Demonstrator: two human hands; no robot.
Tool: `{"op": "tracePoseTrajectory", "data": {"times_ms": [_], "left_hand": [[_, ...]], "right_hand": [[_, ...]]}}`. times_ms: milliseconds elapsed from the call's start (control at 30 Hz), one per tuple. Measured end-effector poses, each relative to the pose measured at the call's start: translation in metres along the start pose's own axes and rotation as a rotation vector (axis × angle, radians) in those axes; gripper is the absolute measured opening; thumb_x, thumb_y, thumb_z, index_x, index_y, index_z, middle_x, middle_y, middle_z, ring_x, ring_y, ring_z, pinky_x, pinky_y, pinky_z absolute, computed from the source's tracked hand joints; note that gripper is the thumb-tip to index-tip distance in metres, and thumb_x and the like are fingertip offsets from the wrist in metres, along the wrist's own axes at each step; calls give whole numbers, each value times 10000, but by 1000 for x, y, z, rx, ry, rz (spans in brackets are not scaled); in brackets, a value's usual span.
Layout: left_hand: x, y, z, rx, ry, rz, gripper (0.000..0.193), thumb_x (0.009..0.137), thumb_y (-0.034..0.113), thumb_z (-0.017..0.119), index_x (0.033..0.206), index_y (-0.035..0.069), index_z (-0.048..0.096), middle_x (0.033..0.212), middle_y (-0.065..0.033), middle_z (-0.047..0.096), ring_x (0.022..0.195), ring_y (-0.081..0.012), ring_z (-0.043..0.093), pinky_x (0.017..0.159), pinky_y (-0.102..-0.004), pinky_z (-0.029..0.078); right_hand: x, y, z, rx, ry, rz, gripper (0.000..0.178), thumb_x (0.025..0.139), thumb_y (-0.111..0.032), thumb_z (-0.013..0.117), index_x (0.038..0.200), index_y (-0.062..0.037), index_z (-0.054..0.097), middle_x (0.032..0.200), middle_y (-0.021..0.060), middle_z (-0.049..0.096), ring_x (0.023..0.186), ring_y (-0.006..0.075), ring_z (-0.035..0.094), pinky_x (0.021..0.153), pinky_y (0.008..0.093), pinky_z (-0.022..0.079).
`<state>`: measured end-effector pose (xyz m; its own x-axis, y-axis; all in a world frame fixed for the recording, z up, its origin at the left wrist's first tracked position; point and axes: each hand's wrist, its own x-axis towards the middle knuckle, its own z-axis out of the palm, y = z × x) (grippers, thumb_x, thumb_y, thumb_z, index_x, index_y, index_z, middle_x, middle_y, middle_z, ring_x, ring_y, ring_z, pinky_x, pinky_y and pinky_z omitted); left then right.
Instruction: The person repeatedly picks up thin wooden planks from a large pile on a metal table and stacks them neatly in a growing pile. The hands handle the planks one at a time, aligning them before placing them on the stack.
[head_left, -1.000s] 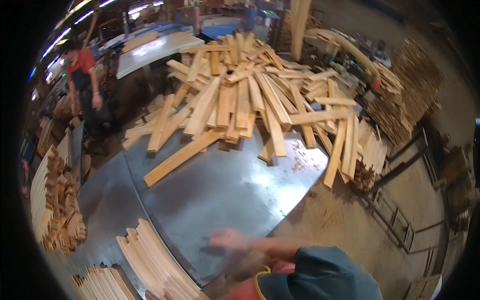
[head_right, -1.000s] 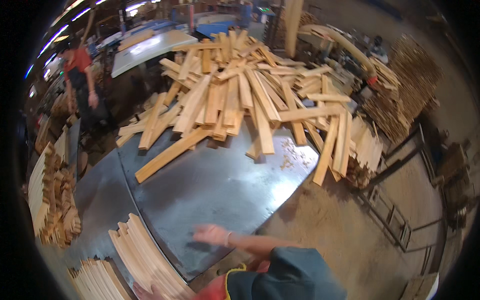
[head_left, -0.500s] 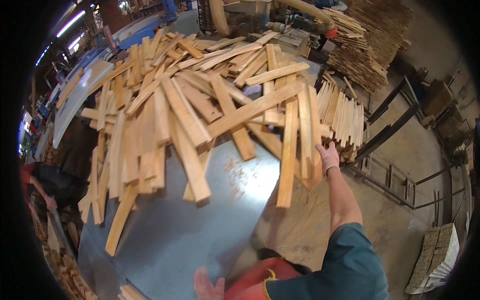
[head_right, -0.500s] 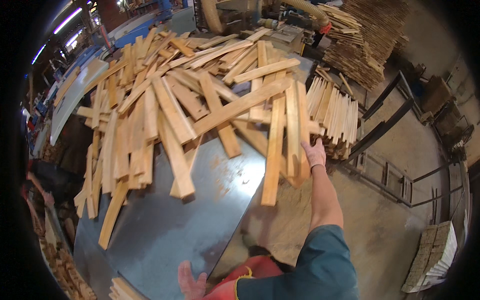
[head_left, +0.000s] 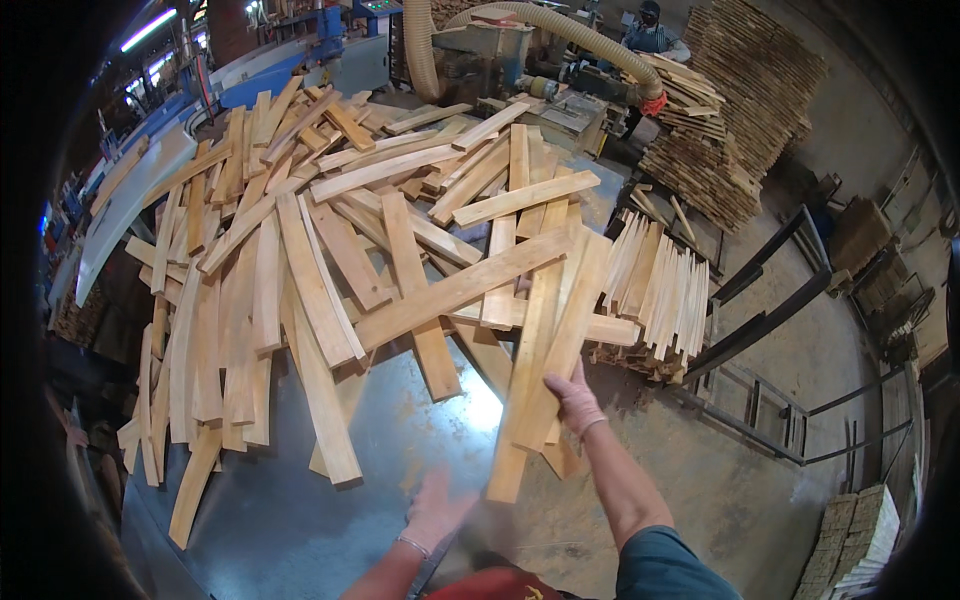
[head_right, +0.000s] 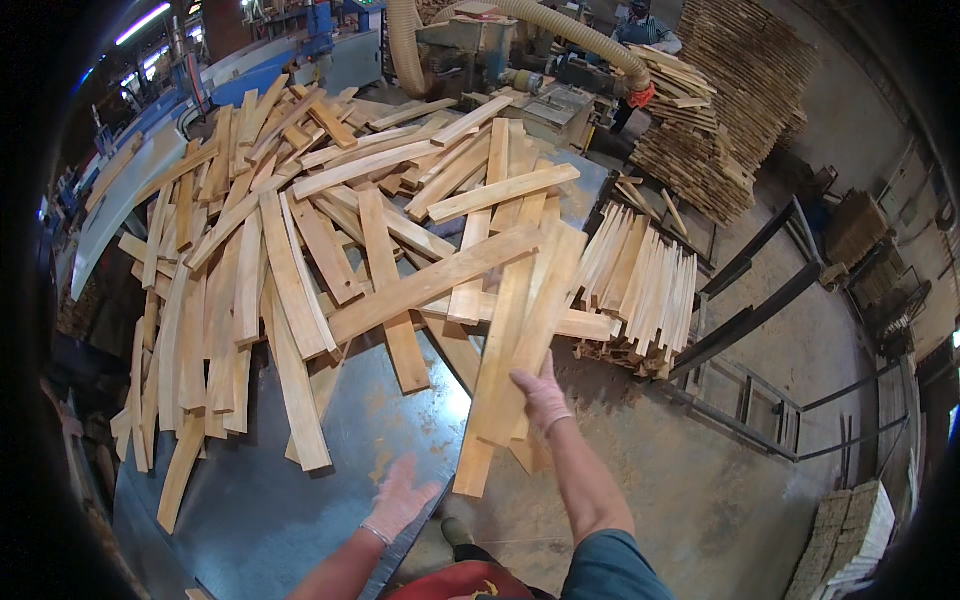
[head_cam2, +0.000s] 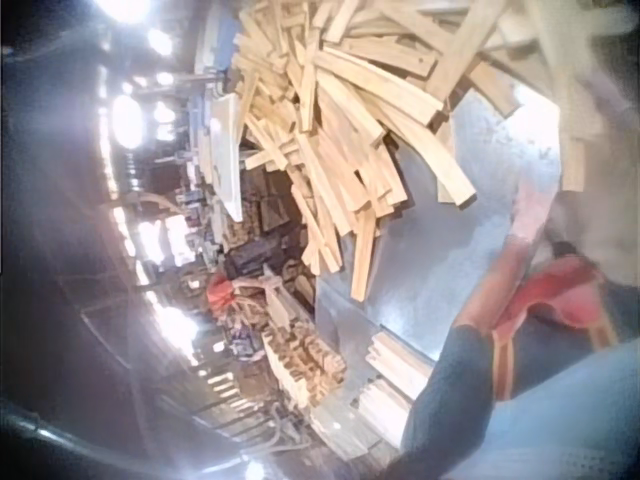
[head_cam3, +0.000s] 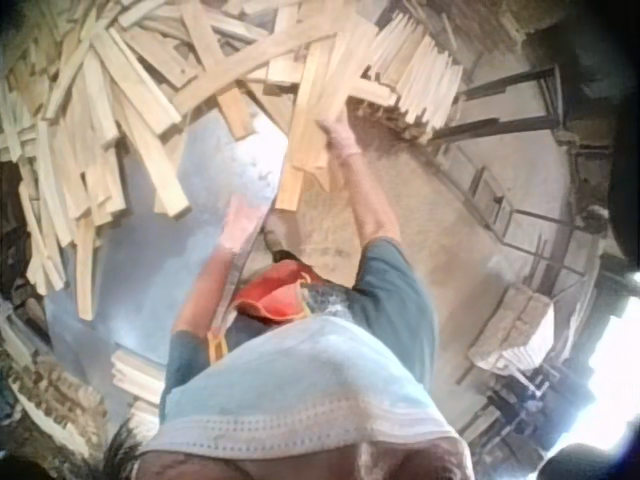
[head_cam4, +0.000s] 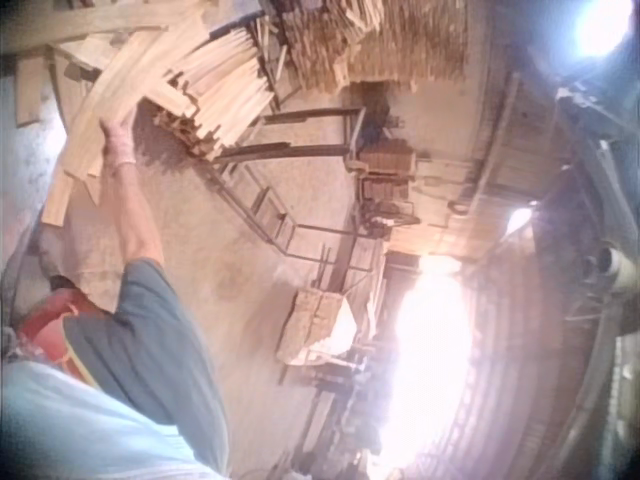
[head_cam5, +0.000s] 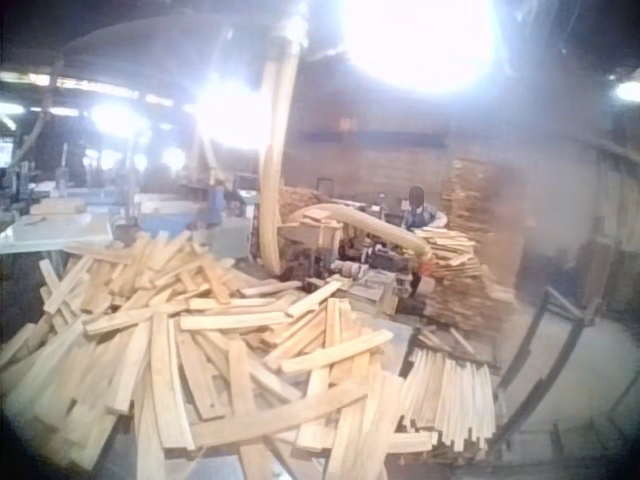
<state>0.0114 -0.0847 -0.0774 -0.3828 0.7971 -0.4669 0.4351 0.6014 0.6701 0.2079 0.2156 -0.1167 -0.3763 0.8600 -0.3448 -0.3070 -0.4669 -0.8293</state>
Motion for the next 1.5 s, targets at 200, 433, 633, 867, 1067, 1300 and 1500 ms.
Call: {"op": "tracePoseTrajectory", "data": {"times_ms": [200,433,633,867,1067,1300,1500], "left_hand": [[27,-37,9,-653,-168,-118,692,954,257,720,1574,134,437,1259,-69,682,1133,-193,651,956,-397,535],[-47,-67,-22,-1026,-136,-7,563,999,409,628,1493,158,528,1325,-13,669,1216,-151,634,1002,-375,518],[-138,-151,-50,-958,-31,-140,595,1012,283,624,1523,14,482,1336,-67,657,1190,-170,650,1017,-361,526],[-331,-251,-56,-1505,317,-138,450,1003,167,620,1413,-16,593,1355,-158,668,1210,-256,672,1071,-362,522],[-523,-261,-67,-936,783,-221,394,936,125,640,1291,-43,680,1193,-129,729,1101,-200,702,960,-320,560],[-599,-294,-27,-798,1096,-439,289,895,69,611,1164,38,710,824,-54,669,747,-160,673,636,-369,549],[-602,-306,9,209,873,-828,486,900,414,699,1309,156,647,1057,-171,712,1023,-405,683,963,-546,518]], "right_hand": [[-16,-19,95,-113,-144,22,1037,895,-11,751,1692,-207,118,1381,127,606,1100,237,657,868,353,589],[-102,103,273,-364,-366,-4,946,857,-121,786,1607,-127,209,1133,93,654,890,196,639,738,360,564],[-178,158,327,-45,-546,504,585,847,7,730,1350,-58,438,951,56,635,725,119,564,593,294,483],[-322,160,312,-206,-967,647,558,848,-106,732,1354,-23,513,1120,83,677,931,175,656,783,316,551],[-393,182,287,-401,-1144,757,721,840,-64,781,1488,-42,465,1305,82,665,1241,240,617,1057,378,511],[-500,280,320,-951,-1218,512,713,853,-151,779,1475,-70,439,985,75,709,869,182,688,728,320,565],[-621,348,353,-1448,-1497,239,890,795,-482,799,1483,-59,425,1268,275,678,1214,439,643,1026,455,519]]}}
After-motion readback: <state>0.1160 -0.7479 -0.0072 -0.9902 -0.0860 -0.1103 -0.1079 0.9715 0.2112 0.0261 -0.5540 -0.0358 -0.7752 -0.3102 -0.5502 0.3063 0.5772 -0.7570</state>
